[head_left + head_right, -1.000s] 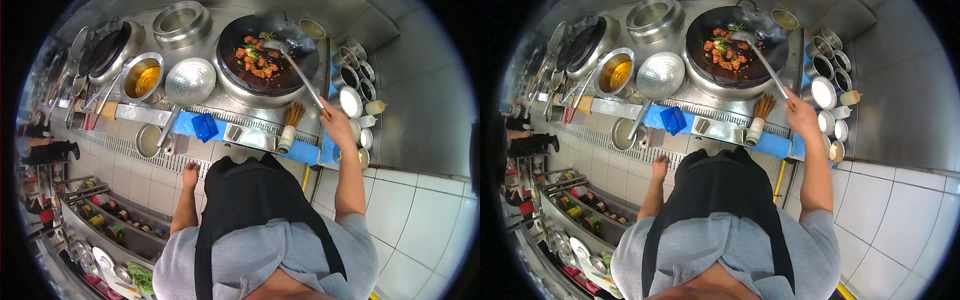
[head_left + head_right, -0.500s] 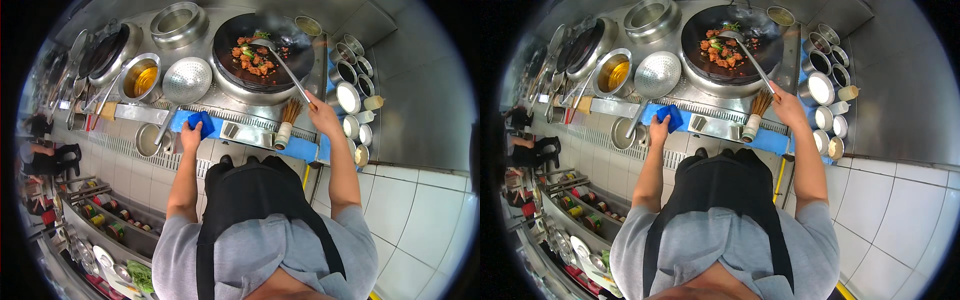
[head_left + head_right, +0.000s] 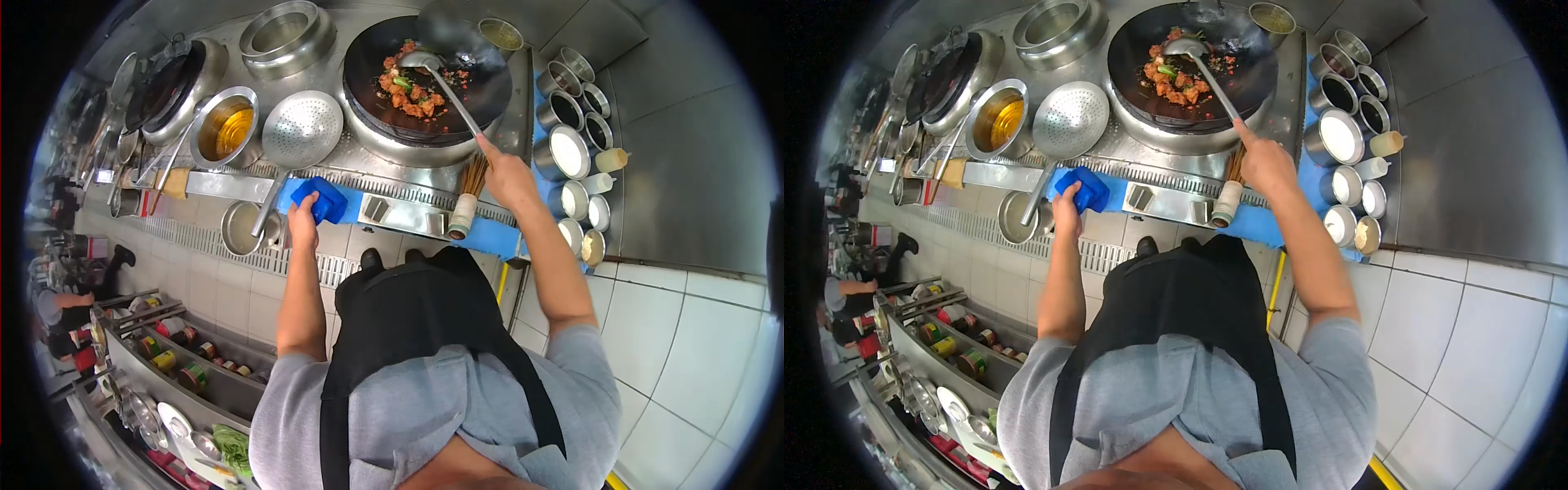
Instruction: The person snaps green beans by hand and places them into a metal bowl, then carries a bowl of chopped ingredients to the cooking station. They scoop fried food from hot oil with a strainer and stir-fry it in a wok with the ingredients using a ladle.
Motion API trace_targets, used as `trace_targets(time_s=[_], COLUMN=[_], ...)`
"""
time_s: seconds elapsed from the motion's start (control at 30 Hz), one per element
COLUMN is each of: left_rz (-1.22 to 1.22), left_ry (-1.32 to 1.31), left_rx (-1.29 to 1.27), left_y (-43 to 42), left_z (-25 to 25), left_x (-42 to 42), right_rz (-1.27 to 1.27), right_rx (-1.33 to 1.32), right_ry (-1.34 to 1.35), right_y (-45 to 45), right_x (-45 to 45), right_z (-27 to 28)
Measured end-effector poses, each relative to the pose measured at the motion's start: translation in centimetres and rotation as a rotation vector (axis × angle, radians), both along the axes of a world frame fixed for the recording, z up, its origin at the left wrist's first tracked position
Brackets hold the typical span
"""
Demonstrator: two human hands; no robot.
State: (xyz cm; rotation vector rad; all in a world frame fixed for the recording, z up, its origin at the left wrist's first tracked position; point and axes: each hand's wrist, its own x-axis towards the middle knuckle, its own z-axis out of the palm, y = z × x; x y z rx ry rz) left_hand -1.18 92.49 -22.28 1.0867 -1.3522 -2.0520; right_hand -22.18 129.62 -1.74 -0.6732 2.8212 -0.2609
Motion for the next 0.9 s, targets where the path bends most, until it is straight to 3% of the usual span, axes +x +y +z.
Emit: trace_targets(time_s=[0.13, 0.3, 0.47, 0.57, 0.67, 0.77, 0.87, 0.9], left_rz=[-0.025, -0.044, -0.082, -0.119, -0.103, -0.121, -0.147, -0.17], left_ry=[0.075, 0.06, 0.032, 0.08, 0.093, 0.096, 0.089, 0.076], left_rx=[0.242, 0.516, 0.499, 0.48, 0.485, 0.464, 0.469, 0.481], left_y=[1.2, 4.2, 5.0, 5.7, 6.2, 6.8, 7.6, 7.9], left_z=[0.9, 2.2, 3.4, 3.8, 4.7, 5.4, 6.0, 6.5], left_x=[3.5, 6.0, 5.6, 5.6, 5.3, 5.0, 5.1, 5.0], right_rz=[0.127, 0.043, 0.06, 0.059, 0.084, -0.047, -0.344, -0.304], right_rx=[0.149, 0.076, 0.146, 0.004, -0.018, -0.373, -0.536, -0.594], right_ry=[0.02, 0.0, -0.101, -0.196, -0.039, -0.148, -0.372, -0.262], right_y=[2.4, 2.9, 1.1, 5.3, 7.0, 6.4, 5.3, 5.2], right_x=[2.2, -0.9, 1.0, 1.5, -1.3, -3.0, -2.2, -2.5], right_z=[3.8, 1.3, 2.4, 2.1, 0.4, 0.6, -0.4, -1.9])
